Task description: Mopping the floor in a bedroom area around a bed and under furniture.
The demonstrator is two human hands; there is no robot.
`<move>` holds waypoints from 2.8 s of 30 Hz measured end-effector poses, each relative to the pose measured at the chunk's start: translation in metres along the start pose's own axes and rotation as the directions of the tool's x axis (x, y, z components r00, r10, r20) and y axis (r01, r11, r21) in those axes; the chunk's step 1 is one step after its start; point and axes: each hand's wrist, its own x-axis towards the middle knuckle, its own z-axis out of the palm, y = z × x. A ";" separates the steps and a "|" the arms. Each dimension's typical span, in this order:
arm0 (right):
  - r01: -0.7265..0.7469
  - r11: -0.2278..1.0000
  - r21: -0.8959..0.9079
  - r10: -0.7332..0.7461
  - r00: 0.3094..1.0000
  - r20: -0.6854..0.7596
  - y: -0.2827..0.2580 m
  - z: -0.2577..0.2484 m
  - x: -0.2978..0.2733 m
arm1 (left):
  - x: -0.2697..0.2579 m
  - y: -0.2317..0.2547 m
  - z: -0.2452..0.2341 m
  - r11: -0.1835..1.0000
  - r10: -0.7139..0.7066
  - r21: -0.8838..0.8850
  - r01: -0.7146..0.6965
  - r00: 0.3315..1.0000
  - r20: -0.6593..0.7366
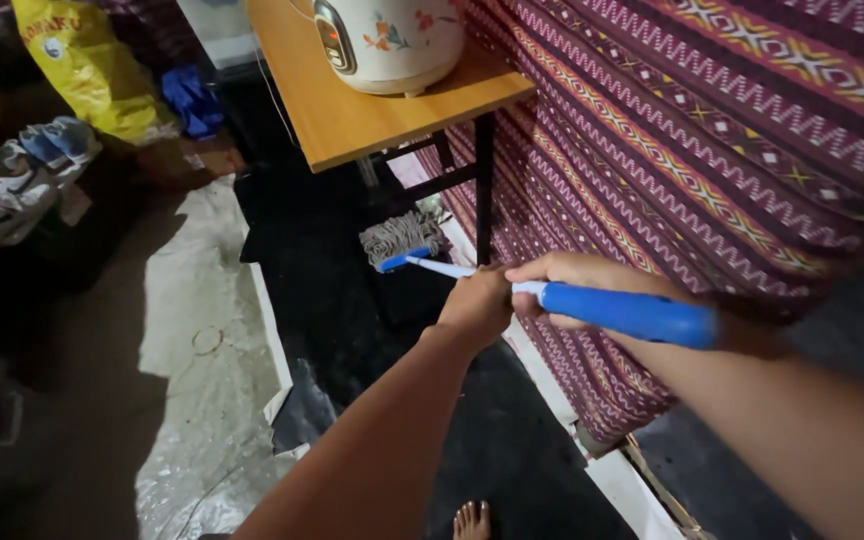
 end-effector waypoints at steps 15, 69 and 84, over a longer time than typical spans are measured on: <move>-0.274 0.837 -0.474 -0.379 0.334 -0.863 -0.093 -0.007 0.134 | 0.090 -0.130 -0.030 0.992 -0.034 -0.119 0.050 0.992 0.125; -0.022 1.000 -0.005 0.009 0.585 -0.811 -0.083 0.025 0.096 | 0.202 -0.177 0.088 0.563 -0.686 -0.296 0.771 0.636 0.353; -0.132 0.956 -0.261 -0.196 0.373 -0.907 -0.029 0.107 0.066 | 0.146 -0.087 0.055 0.635 -0.706 -0.225 0.739 0.673 0.218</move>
